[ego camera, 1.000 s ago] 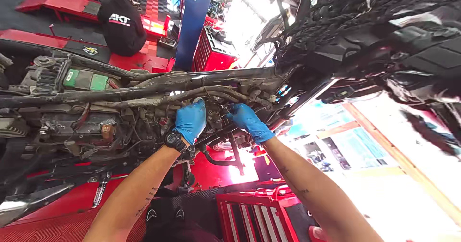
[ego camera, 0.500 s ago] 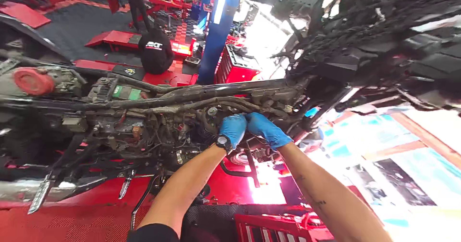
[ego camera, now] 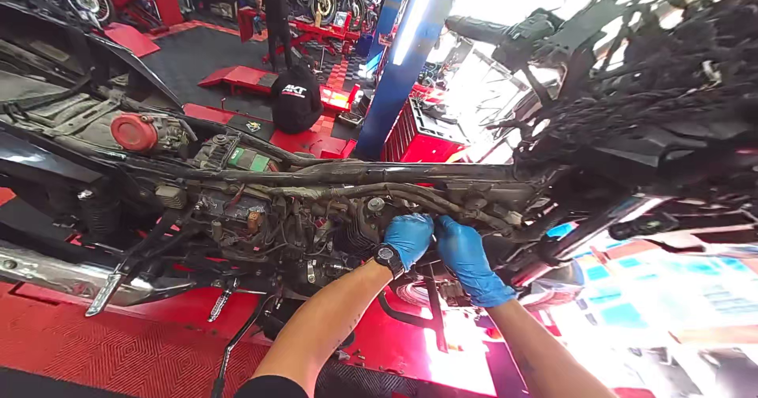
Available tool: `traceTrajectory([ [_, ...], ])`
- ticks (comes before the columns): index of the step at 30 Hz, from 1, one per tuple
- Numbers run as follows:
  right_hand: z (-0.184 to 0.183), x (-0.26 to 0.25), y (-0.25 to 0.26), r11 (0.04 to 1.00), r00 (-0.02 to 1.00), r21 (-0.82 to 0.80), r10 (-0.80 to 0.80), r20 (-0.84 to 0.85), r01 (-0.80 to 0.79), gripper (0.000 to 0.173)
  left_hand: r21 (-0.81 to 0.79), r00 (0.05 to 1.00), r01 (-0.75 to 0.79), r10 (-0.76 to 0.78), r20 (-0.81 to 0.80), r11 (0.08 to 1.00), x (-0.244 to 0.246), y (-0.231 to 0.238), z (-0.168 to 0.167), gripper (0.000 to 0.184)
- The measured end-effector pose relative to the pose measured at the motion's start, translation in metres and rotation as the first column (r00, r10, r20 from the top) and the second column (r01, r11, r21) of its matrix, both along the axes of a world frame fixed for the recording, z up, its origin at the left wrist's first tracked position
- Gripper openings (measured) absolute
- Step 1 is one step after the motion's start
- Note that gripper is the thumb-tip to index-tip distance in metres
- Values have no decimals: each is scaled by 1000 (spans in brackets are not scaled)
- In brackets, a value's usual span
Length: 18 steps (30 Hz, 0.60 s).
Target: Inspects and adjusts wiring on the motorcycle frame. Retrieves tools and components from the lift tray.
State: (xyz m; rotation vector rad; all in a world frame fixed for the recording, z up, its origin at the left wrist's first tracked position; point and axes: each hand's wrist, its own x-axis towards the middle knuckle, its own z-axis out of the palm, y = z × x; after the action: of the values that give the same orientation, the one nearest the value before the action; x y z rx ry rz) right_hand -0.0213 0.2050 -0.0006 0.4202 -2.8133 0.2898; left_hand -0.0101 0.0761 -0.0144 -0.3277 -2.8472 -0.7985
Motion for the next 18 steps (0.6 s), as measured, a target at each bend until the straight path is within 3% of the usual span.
traceTrajectory([
  [7,-7,-3,0,1000,999,-18,0,-36,0,23,-16,999,27,-26,24,1000,1,-3,4,32],
  [12,10,-4,-4,996,978,-56,-54,204,66,30,37,1000,-12,11,29,999,-1,-1,3,32],
  [18,11,-8,-1,991,976,-124,-20,219,48,31,27,990,66,-68,123,997,0,-10,15,28],
])
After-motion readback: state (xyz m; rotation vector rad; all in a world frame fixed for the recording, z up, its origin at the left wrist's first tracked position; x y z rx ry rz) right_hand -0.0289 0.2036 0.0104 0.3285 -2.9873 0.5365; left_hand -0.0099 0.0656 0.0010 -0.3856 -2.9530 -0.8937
